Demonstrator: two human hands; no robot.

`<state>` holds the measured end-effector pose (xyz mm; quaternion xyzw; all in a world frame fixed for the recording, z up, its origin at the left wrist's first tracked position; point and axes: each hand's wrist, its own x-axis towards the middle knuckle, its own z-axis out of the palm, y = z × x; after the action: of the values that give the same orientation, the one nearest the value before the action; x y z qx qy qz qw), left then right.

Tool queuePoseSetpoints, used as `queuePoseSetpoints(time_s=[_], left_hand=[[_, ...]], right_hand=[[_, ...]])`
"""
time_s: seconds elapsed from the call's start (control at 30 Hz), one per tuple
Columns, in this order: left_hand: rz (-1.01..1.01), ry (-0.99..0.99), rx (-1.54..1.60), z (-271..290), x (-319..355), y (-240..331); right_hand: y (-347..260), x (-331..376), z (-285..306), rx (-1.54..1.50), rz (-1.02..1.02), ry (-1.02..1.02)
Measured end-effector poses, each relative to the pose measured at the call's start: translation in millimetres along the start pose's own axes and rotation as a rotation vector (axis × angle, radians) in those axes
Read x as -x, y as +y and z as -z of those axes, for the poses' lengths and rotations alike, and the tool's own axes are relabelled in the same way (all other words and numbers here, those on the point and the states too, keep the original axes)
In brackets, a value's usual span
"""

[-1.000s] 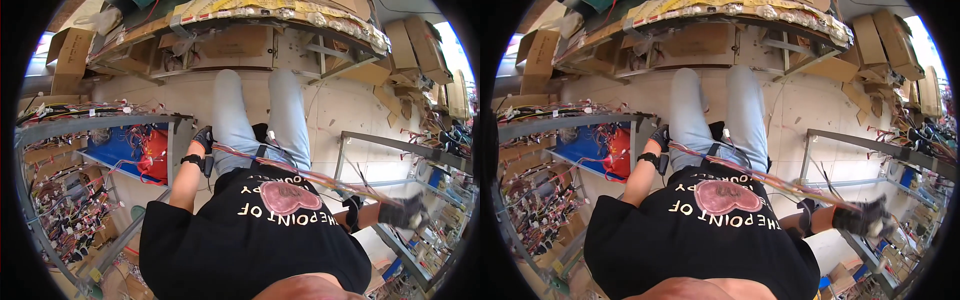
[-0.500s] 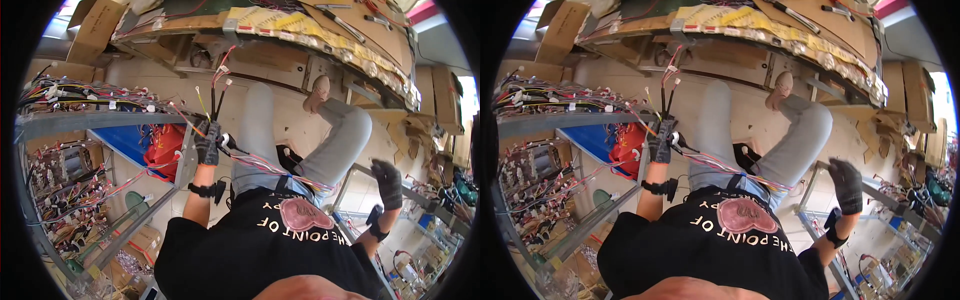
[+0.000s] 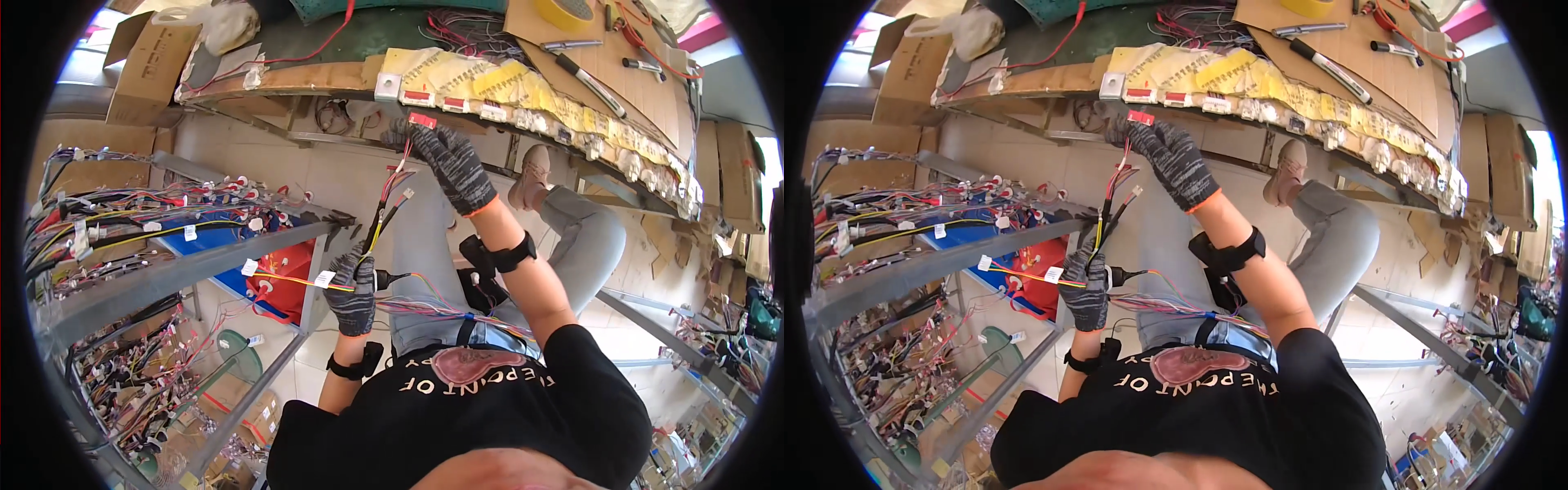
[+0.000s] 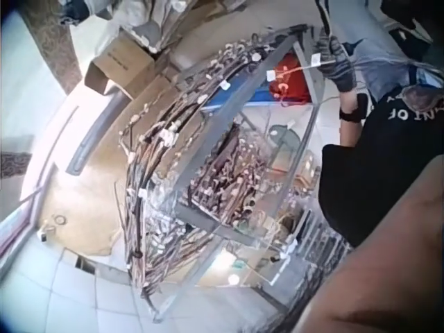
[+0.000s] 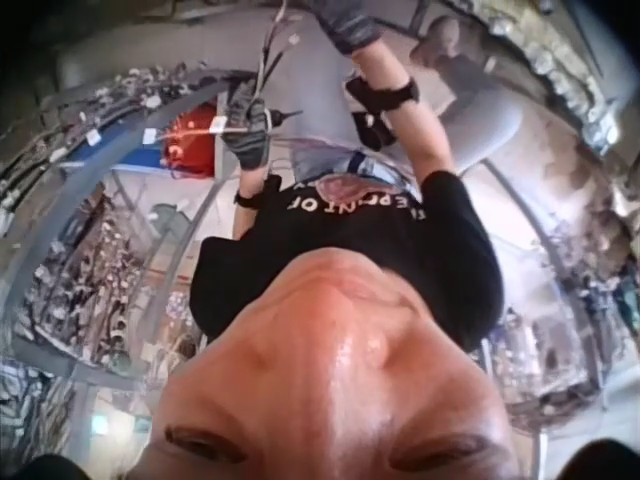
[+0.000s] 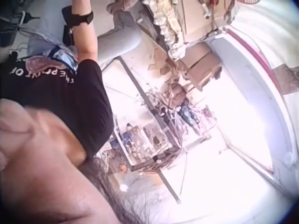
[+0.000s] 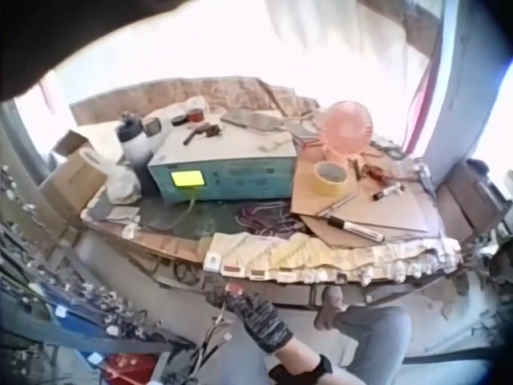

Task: The recorder is connecting electrical wires to connectors on an assembly board in a factory.

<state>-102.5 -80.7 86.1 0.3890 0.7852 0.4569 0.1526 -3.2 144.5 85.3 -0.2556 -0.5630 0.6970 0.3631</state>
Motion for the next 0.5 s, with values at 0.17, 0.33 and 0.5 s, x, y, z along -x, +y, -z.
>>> queuePoseSetpoints(time_s=[0.17,0.33,0.5], left_hand=[[-0.016,0.031,-0.044,-13.0,-10.3,-3.8],[-0.02,-0.012,-0.066,-16.6,-17.3,-8.4],[0.307,-0.108,0.155,-16.7,-13.6,-12.0]], right_hand=[[-1.5,-17.1,-7.1,0.28,0.186,0.073],[-2.1,-25.3,-1.9,0.03,0.047,-0.018],[4.5,-26.8,-1.2,-0.022,0.027,-0.04]])
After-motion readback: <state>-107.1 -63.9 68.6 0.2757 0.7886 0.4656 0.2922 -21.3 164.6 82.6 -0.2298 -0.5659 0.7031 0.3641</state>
